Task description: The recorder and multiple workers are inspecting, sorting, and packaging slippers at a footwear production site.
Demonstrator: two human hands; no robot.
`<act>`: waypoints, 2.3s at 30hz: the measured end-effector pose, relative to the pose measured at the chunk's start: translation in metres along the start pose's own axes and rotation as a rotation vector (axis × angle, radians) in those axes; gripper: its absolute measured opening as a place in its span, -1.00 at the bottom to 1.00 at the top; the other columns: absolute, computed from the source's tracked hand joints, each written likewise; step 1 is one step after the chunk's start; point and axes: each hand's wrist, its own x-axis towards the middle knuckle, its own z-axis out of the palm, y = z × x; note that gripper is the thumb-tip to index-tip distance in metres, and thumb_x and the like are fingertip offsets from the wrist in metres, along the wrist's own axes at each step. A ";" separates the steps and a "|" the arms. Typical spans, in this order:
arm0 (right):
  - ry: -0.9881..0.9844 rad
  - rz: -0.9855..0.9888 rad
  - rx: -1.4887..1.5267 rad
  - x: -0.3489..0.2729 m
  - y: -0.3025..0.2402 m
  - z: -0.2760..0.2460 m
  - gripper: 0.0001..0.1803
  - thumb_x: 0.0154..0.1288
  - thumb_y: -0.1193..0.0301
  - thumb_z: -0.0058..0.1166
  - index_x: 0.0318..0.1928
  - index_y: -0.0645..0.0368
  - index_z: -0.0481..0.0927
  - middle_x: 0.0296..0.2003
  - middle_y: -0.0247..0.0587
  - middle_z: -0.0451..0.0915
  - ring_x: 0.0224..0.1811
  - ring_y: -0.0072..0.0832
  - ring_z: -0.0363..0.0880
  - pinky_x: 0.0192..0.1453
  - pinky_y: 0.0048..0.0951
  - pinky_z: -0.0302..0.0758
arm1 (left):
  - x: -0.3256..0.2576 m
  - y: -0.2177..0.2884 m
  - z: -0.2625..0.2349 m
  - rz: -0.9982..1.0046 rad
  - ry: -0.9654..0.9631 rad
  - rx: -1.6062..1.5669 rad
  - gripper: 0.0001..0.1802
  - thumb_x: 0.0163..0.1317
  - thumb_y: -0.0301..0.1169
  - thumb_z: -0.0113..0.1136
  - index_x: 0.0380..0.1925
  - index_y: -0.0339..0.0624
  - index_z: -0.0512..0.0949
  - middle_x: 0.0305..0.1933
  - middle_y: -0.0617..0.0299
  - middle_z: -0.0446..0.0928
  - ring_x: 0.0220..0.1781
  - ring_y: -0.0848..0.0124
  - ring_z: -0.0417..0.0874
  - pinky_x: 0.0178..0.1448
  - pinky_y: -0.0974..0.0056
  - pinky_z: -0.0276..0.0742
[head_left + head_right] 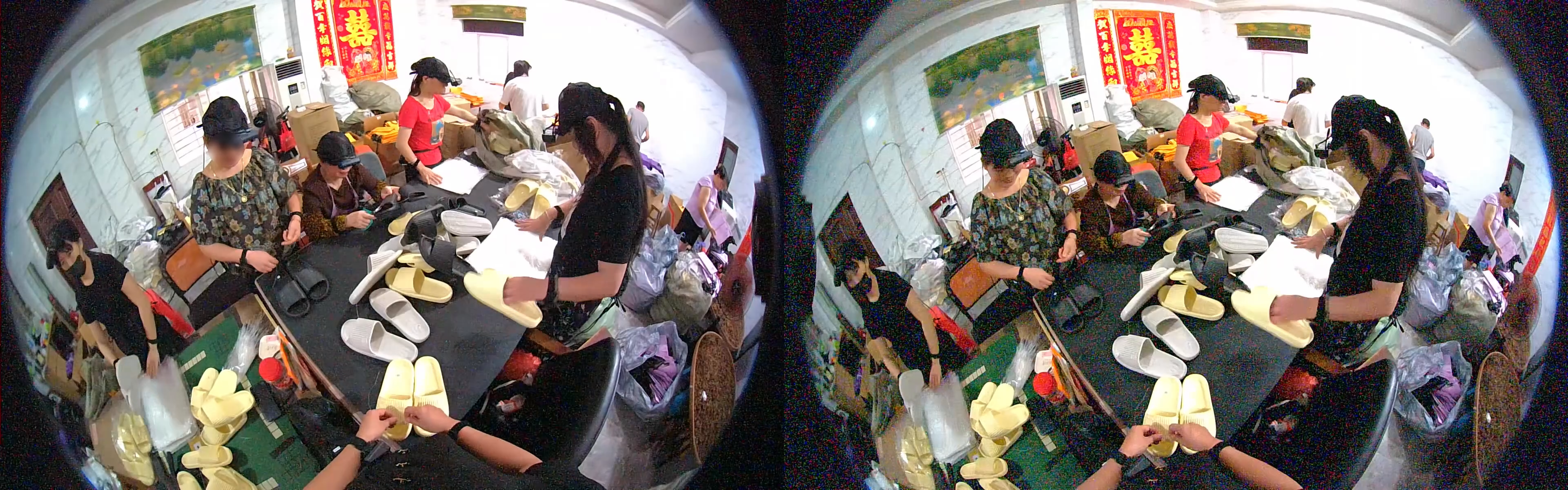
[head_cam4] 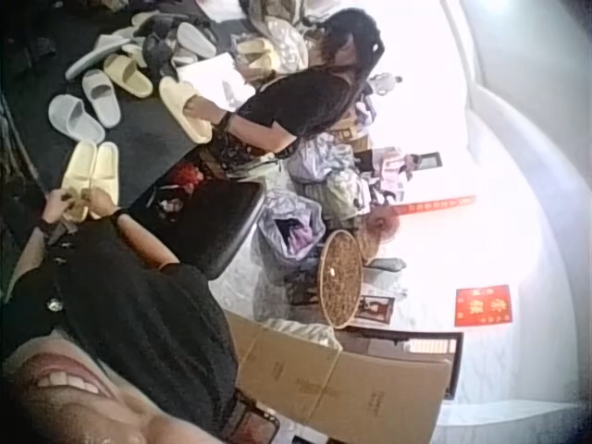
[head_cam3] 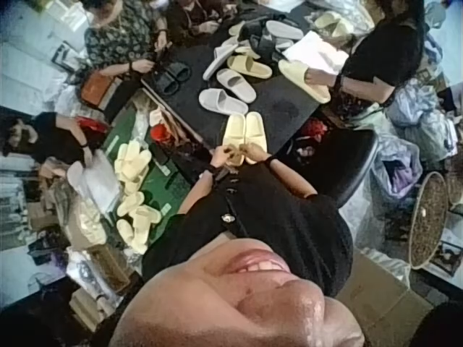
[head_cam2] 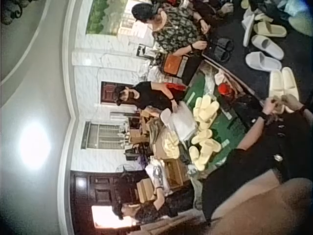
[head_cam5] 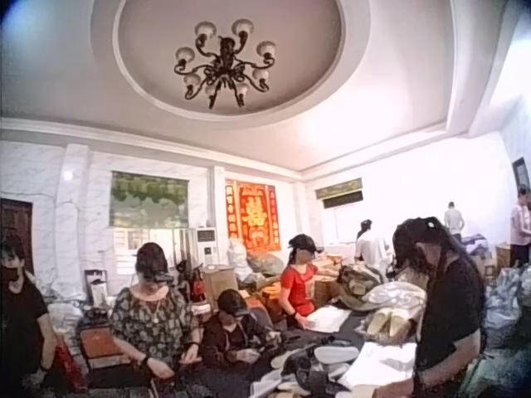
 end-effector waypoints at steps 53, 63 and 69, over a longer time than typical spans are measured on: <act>-0.011 0.018 -0.027 -0.004 -0.013 -0.005 -0.74 0.31 0.18 -0.09 -0.18 0.07 0.52 -0.43 -0.02 0.58 -0.38 -0.05 0.56 -0.28 -0.10 0.42 | -0.002 -0.006 -0.002 0.028 0.042 0.063 -0.84 0.11 -0.48 0.20 -0.32 -0.35 0.60 -0.44 0.17 0.64 -0.38 0.48 0.64 -0.25 0.37 0.52; 0.082 0.120 0.064 -0.014 -0.012 -0.012 -0.77 0.27 0.25 -0.04 -0.21 0.12 0.52 -0.39 -0.04 0.58 -0.31 -0.10 0.57 -0.22 -0.16 0.44 | -0.004 0.011 -0.012 0.057 0.042 -0.091 -0.84 0.19 -0.48 0.16 -0.31 -0.39 0.54 -0.41 0.17 0.63 -0.40 0.50 0.63 -0.29 0.40 0.54; 0.594 0.011 -0.027 -0.024 -0.002 -0.043 -0.74 0.12 0.38 0.10 -0.14 0.10 0.57 -0.10 -0.12 0.52 -0.10 -0.14 0.50 -0.04 -0.25 0.46 | -0.014 0.083 -0.044 0.141 -0.045 -0.164 -0.88 0.22 -0.46 0.11 -0.35 -0.32 0.54 -0.36 0.23 0.61 -0.28 0.53 0.58 -0.15 0.40 0.49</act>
